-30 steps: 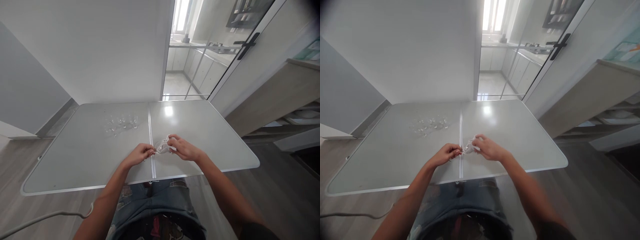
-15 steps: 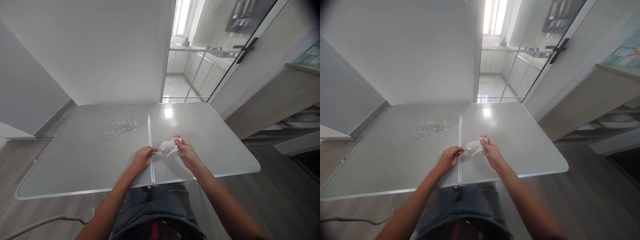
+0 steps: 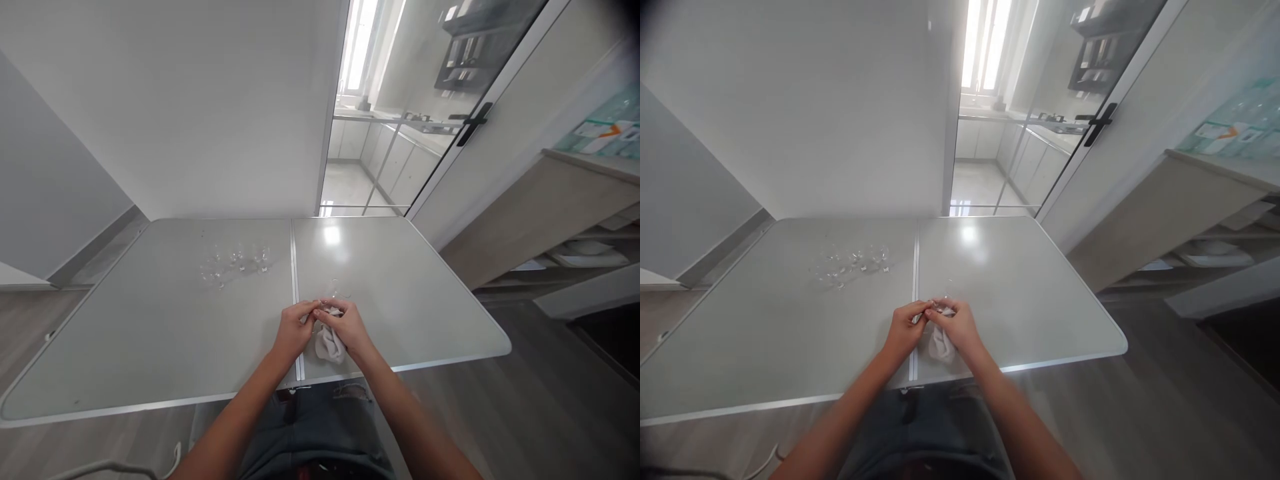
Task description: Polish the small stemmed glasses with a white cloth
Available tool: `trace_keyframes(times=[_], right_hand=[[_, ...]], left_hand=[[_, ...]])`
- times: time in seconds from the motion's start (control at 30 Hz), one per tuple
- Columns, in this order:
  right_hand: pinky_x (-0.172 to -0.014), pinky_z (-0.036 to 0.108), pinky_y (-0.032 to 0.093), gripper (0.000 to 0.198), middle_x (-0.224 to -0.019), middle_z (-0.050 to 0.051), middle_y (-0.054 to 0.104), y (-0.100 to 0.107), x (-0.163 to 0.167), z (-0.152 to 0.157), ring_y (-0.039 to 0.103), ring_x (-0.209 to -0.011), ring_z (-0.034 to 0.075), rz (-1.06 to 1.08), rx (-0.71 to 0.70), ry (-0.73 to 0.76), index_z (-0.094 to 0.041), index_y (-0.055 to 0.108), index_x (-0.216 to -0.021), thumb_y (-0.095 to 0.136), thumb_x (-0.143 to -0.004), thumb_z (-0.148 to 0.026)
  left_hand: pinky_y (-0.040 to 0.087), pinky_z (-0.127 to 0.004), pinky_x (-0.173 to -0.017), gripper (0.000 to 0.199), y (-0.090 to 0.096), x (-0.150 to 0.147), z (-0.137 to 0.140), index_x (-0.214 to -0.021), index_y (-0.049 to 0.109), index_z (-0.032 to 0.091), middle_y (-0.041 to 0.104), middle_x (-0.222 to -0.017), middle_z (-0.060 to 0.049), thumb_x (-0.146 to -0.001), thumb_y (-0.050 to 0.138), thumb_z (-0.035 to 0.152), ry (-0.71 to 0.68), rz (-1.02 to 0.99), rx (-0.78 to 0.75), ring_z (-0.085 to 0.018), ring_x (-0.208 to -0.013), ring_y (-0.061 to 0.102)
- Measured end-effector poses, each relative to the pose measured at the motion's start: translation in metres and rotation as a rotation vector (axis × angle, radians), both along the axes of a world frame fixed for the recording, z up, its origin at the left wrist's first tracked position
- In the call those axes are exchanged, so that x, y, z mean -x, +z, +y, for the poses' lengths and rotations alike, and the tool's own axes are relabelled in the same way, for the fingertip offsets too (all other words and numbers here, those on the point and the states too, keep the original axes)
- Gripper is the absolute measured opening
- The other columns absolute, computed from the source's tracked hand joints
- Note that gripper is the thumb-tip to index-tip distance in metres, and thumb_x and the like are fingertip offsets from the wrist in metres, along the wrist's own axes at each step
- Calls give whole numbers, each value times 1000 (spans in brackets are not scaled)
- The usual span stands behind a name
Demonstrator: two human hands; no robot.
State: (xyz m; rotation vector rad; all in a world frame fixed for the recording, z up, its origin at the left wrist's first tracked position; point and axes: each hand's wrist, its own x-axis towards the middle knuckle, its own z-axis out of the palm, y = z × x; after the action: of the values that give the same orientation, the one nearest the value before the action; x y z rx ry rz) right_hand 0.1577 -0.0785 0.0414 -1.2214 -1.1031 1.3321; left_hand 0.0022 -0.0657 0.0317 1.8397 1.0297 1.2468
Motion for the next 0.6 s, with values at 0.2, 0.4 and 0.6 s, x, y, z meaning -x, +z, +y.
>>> trace_keyframes(times=[0.2, 0.4, 0.6], right_hand=[[-77, 34, 54, 37, -97, 6, 80, -1, -8, 15, 71, -86, 25, -22, -38, -102, -21, 82, -100, 85, -72, -44], [-62, 28, 53, 40, -78, 7, 78, 1, -52, 82, 71, -71, 23, -389, -85, -392, -15, 81, -93, 80, -70, -46], [-57, 26, 49, 32, -68, 6, 75, 0, -106, 165, 70, -69, 23, -580, -25, -419, -14, 81, -81, 80, -59, -37]], left_hand=[[51, -42, -91, 20, 9, -4, 12, -104, 78, 26, 75, -104, -6, -91, 66, 18, 141, 244, -122, -23, -100, 65], [51, -45, -93, 27, -6, 19, 27, -115, 74, 25, 74, -109, -7, -88, 71, 28, 282, 322, -66, -26, -102, 66], [52, -40, -84, 16, -29, 57, 42, -98, 71, 21, 73, -98, -7, -93, 58, 29, 447, 291, 27, -24, -90, 67]])
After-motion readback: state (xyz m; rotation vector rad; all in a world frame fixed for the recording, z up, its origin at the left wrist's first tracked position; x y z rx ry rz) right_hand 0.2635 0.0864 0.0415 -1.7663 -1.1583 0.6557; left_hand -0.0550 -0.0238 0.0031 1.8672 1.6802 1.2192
